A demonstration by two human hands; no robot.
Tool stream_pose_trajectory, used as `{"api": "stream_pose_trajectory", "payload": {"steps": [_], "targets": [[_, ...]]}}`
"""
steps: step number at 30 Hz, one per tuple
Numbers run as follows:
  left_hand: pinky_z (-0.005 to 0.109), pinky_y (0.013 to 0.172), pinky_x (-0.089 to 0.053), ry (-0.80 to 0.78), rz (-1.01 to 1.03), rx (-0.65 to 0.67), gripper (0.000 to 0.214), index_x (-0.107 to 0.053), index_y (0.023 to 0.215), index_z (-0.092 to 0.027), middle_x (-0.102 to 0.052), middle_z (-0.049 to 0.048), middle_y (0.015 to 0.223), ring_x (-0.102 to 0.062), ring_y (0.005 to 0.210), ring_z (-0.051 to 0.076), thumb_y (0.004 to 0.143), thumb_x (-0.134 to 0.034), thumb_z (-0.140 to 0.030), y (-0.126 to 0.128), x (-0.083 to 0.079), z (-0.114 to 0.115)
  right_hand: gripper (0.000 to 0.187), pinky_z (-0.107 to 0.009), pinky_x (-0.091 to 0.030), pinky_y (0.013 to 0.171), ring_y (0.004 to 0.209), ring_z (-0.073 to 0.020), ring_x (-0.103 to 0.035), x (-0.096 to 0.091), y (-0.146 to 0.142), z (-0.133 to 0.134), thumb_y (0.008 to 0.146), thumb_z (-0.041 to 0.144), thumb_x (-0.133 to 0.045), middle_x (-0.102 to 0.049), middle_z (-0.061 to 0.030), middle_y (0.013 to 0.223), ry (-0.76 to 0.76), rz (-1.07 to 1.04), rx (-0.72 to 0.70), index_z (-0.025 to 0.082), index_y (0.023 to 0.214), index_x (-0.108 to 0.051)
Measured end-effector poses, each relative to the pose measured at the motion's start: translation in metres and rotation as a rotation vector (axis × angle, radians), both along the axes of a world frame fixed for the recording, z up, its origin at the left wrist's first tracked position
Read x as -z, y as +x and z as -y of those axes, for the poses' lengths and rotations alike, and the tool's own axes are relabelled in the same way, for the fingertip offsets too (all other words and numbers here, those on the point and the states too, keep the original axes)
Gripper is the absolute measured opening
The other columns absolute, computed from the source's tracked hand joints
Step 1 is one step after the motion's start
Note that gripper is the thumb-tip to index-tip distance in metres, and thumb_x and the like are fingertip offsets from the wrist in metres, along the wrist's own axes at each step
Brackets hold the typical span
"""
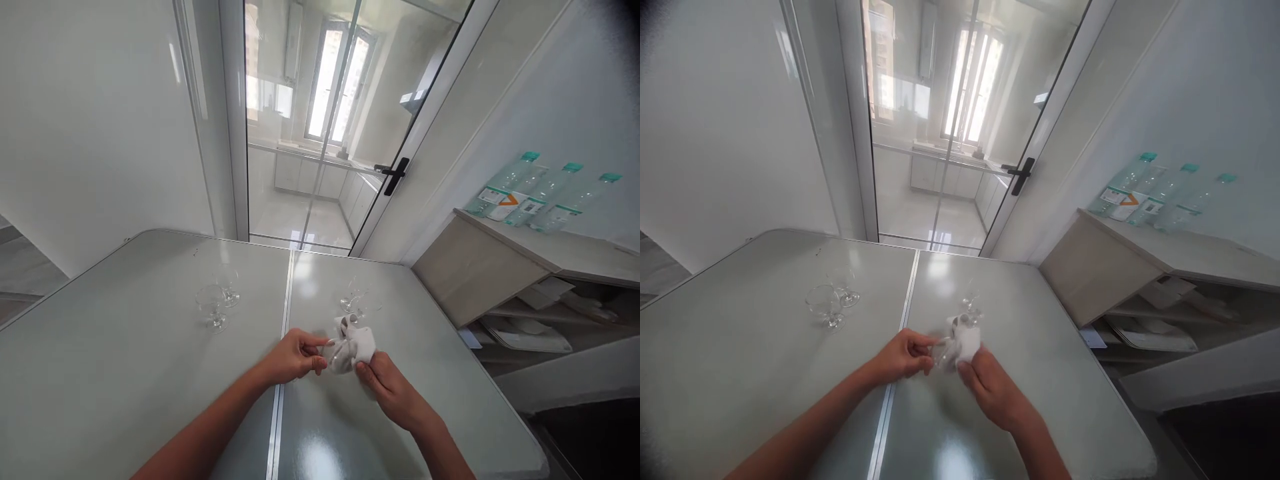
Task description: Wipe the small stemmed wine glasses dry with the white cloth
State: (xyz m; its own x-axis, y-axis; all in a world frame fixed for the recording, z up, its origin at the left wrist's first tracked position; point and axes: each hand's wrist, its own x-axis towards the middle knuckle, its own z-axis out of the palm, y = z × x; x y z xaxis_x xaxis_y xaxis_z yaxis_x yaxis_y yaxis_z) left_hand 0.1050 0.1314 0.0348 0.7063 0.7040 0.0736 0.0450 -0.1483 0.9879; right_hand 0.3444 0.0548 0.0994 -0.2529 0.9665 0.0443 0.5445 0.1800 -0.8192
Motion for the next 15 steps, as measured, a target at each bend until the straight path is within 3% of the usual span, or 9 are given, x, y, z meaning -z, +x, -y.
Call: {"api": "stream_pose_trajectory", "payload": {"steps": [2,4,8,10,12,15], "targets": [[0.021,0.047,-0.032,-0.131,-0.001,0.032,0.049,-0.075,0.117,-0.009,-0.061,-0.0002,0.06,-0.035,0.047,0.007,0.085,-0.071,-0.045,0.003,-0.001,0.002,0.039,-0.048,-0.04,0.103,0.068,-0.0194,-0.05,-0.007,0.004,-0.006,0.099,0.05,-0.051,-0.055,0.0003,0.066,0.072,0.096,-0.114,0.023,0.073,-0.06],[0.022,0.049,-0.031,-0.123,0.028,0.01,0.047,-0.077,0.109,-0.008,-0.057,-0.0007,0.059,-0.036,0.051,0.008,0.085,-0.07,-0.048,0.009,-0.001,0.006,0.039,-0.05,-0.036,0.107,0.068,-0.0198,-0.051,-0.006,0.002,-0.011,0.101,0.047,-0.05,-0.052,0.0016,0.063,0.096,0.127,-0.103,0.024,0.071,-0.057],[0.022,0.054,-0.032,-0.019,0.108,-0.055,0.048,-0.077,0.09,-0.007,-0.049,-0.0012,0.06,-0.037,0.058,0.009,0.089,-0.063,-0.053,0.017,0.0,0.011,0.044,-0.042,-0.047,0.087,0.083,-0.025,-0.057,0.023,-0.009,-0.007,0.099,0.059,-0.046,-0.063,-0.0058,0.081,-0.01,-0.038,0.219,0.023,0.08,-0.063],[0.022,0.054,-0.029,0.011,0.119,-0.078,0.047,-0.077,0.09,-0.008,-0.048,-0.002,0.06,-0.033,0.058,0.009,0.088,-0.065,-0.053,0.016,0.0,0.01,0.048,-0.04,-0.047,0.087,0.092,-0.0262,-0.058,0.04,-0.013,-0.003,0.095,0.065,-0.05,-0.066,-0.0087,0.093,-0.054,-0.166,0.348,0.021,0.084,-0.066],[0.022,0.055,-0.03,0.01,0.139,-0.085,0.046,-0.078,0.096,-0.009,-0.05,-0.0018,0.061,-0.034,0.058,0.009,0.085,-0.069,-0.052,0.012,0.0,0.007,0.052,-0.038,-0.047,0.088,0.097,-0.0264,-0.058,0.05,-0.016,0.0,0.092,0.069,-0.053,-0.066,-0.0092,0.098,-0.061,-0.28,0.392,0.02,0.086,-0.068],[0.023,0.056,-0.034,-0.059,0.174,-0.089,0.049,-0.079,0.097,-0.008,-0.054,-0.0001,0.061,-0.04,0.059,0.01,0.079,-0.076,-0.053,0.008,0.002,0.003,0.054,-0.034,-0.047,0.074,0.08,-0.0226,-0.056,0.048,-0.016,-0.003,0.094,0.067,-0.05,-0.062,-0.0059,0.08,-0.028,-0.318,0.293,0.019,0.077,-0.067]]}}
